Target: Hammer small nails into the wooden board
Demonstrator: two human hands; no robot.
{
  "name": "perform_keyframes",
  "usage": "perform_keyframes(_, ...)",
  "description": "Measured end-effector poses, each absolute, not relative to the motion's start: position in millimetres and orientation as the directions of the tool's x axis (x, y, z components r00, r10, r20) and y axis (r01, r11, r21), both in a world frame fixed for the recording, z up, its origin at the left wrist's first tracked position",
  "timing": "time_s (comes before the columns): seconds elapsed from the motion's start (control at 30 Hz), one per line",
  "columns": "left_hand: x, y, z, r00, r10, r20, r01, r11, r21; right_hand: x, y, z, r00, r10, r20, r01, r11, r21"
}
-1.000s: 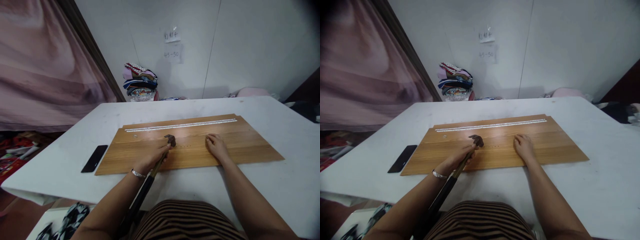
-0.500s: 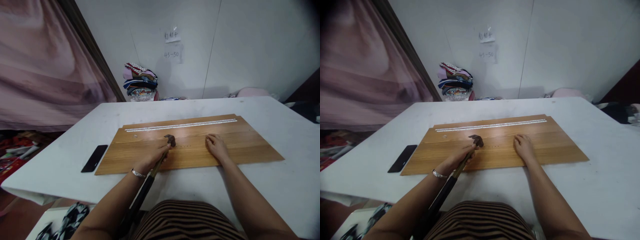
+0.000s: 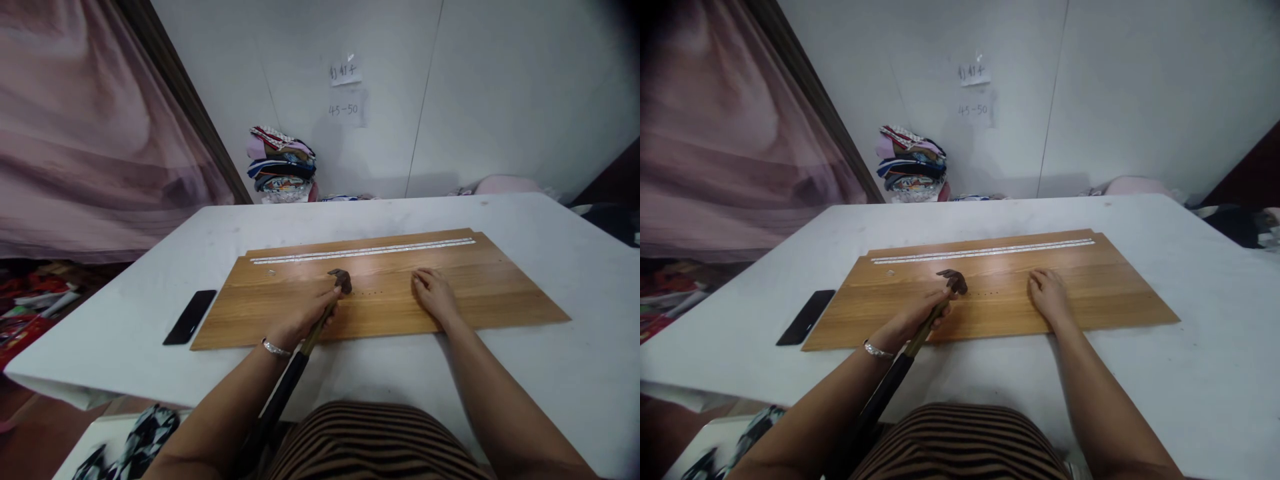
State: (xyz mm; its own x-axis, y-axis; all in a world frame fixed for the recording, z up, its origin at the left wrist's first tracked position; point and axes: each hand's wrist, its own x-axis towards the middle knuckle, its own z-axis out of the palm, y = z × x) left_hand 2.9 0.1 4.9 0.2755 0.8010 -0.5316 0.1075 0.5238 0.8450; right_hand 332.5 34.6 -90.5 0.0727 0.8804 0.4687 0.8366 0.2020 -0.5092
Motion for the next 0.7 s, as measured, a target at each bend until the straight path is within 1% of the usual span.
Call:
perform_keyframes(0.17,2.5,-0.5,5.6,0.284,0.814,-0.508,0.118,0.496,0.860,333.2,34.8,-91.8,0.064,0.878,0.475,0.841,0.209,-0.499)
perform_keyframes(0.3,4.7,-0.7,7.3,0.253,0.804,-0.538,0.152,0.516,0.843,333.3,34.9,-92.2,0.073,0.879,0.470,0.843,0.198,-0.500)
perform_keyframes(0.43,4.1,2.8,12.2,0.271,0.795,-0.543,0.114,0.534,0.838,332.8,35.3,-92.7,0.067,0.876,0.478,0.838,0.210,-0.503)
perform_keyframes(0.57,2.6,8.6,25.3,0.290,0.837,-0.464,0.042,0.473,0.880,332.8,35.6,-93.1,0.072,0.876,0.476,0.835,0.208,-0.510)
perform_keyframes(0.7,4.6,18.3,47.2,0.221,0.904,-0.365,-0.012,0.377,0.926,334.9,36.1,-91.6,0.089,0.863,0.497,0.787,0.245,-0.567)
